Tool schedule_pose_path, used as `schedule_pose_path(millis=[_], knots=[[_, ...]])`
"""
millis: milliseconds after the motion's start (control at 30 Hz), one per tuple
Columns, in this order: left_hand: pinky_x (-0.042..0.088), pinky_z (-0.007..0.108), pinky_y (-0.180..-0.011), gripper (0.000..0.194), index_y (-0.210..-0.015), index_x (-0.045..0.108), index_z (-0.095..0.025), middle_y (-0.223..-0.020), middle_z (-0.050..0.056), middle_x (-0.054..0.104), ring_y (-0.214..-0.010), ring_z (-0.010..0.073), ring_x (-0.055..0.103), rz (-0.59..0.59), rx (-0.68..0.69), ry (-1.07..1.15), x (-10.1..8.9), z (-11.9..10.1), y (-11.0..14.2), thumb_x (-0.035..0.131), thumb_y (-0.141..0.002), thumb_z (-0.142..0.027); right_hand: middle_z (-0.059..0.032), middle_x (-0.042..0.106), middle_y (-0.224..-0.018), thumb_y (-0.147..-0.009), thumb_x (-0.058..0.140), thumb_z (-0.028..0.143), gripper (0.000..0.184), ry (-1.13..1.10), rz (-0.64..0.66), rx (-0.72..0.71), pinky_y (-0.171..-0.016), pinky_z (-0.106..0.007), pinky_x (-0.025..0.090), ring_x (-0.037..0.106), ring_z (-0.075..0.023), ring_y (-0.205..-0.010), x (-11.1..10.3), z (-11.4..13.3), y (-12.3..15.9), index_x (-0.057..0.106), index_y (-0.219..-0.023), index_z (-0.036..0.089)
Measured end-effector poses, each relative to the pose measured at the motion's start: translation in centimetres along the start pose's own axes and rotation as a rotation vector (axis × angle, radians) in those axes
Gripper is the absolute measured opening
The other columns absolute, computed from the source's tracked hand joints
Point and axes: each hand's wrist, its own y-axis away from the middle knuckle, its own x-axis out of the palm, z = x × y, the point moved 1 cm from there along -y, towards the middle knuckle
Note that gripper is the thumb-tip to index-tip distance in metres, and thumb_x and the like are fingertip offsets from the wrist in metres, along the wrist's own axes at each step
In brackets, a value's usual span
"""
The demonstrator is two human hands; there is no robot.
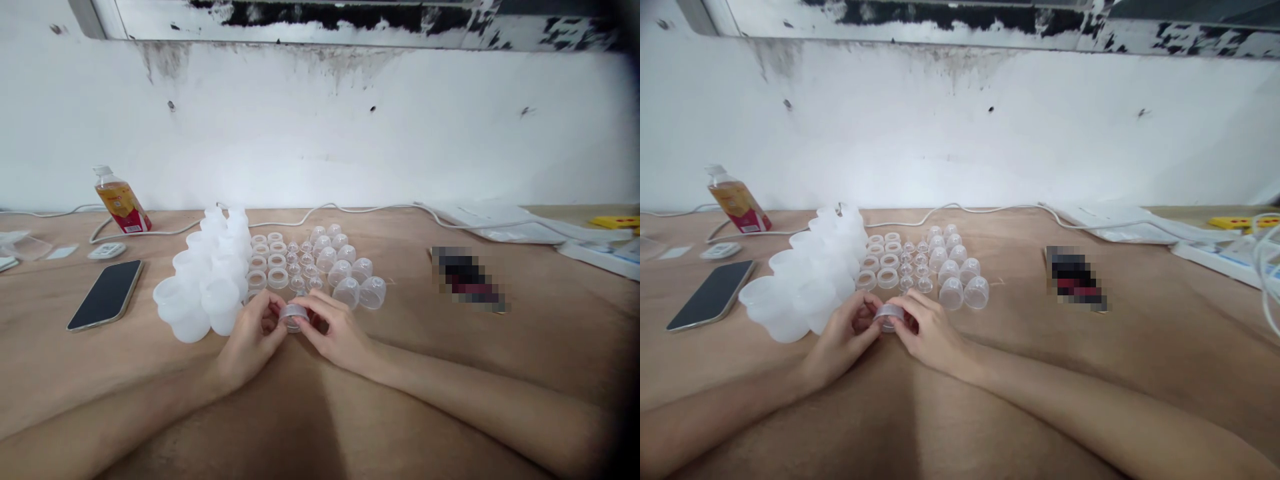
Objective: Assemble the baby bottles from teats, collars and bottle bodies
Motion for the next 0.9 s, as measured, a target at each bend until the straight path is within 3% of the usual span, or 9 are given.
schedule_pose_path(millis=[167,333,433,633,900], knots=[[0.043,0.020,-0.055,0.005,-0.077,0.040,-0.017,-0.075,-0.001,0.049,-0.063,0.0089,0.050,0.033,0.006,-0.014,0.17,-0.22,0.06,0.044,-0.076,-0.015,-0.0016,0.047,-0.076,-0.079,0.040,0.011,0.020,0.024,0.011,-0.036,-0.057,-0.022,0.040,0.046,-0.0097,-0.063,-0.04,0.06,0.11,0.054,-0.091,0.017],[0.045,0.023,-0.064,0.005,-0.082,0.042,-0.017,-0.081,0.002,0.052,-0.072,0.0115,0.054,0.023,0.035,0.022,-0.11,-0.59,0.22,0.042,-0.080,-0.022,-0.0036,0.051,-0.083,-0.083,0.040,0.020,0.020,-0.003,0.017,-0.066,-0.066,-0.025,0.043,0.050,-0.0117,-0.073,-0.22,0.08,0.10,0.049,-0.101,0.018],[0.043,0.021,-0.056,0.010,-0.085,0.043,-0.017,-0.078,0.001,0.054,-0.065,0.0102,0.053,0.049,0.042,-0.039,-0.20,-0.84,0.36,0.040,-0.082,-0.026,-0.0043,0.056,-0.087,-0.085,0.035,0.018,0.020,-0.024,0.010,-0.109,-0.071,-0.026,0.043,0.053,-0.0126,-0.080,-0.17,0.01,0.10,0.046,-0.102,0.018],[0.035,0.020,-0.049,0.005,-0.080,0.041,-0.019,-0.067,-0.002,0.052,-0.056,0.0096,0.048,0.040,0.081,-0.295,-0.20,-0.84,0.51,0.039,-0.080,-0.023,-0.0040,0.057,-0.079,-0.084,0.032,0.015,0.017,0.058,0.040,-0.144,-0.063,-0.025,0.045,0.055,-0.0125,-0.071,0.02,0.11,0.30,0.045,-0.094,0.017],[0.033,0.021,-0.051,0.005,-0.076,0.036,-0.020,-0.063,-0.004,0.046,-0.055,0.0097,0.044,0.089,0.129,-0.324,0.01,-0.88,0.77,0.039,-0.077,-0.015,-0.0054,0.056,-0.081,-0.082,0.031,0.014,0.017,0.173,0.093,-0.205,-0.062,-0.026,0.046,0.055,-0.0143,-0.071,0.23,-0.04,0.73,0.042,-0.094,0.017]])
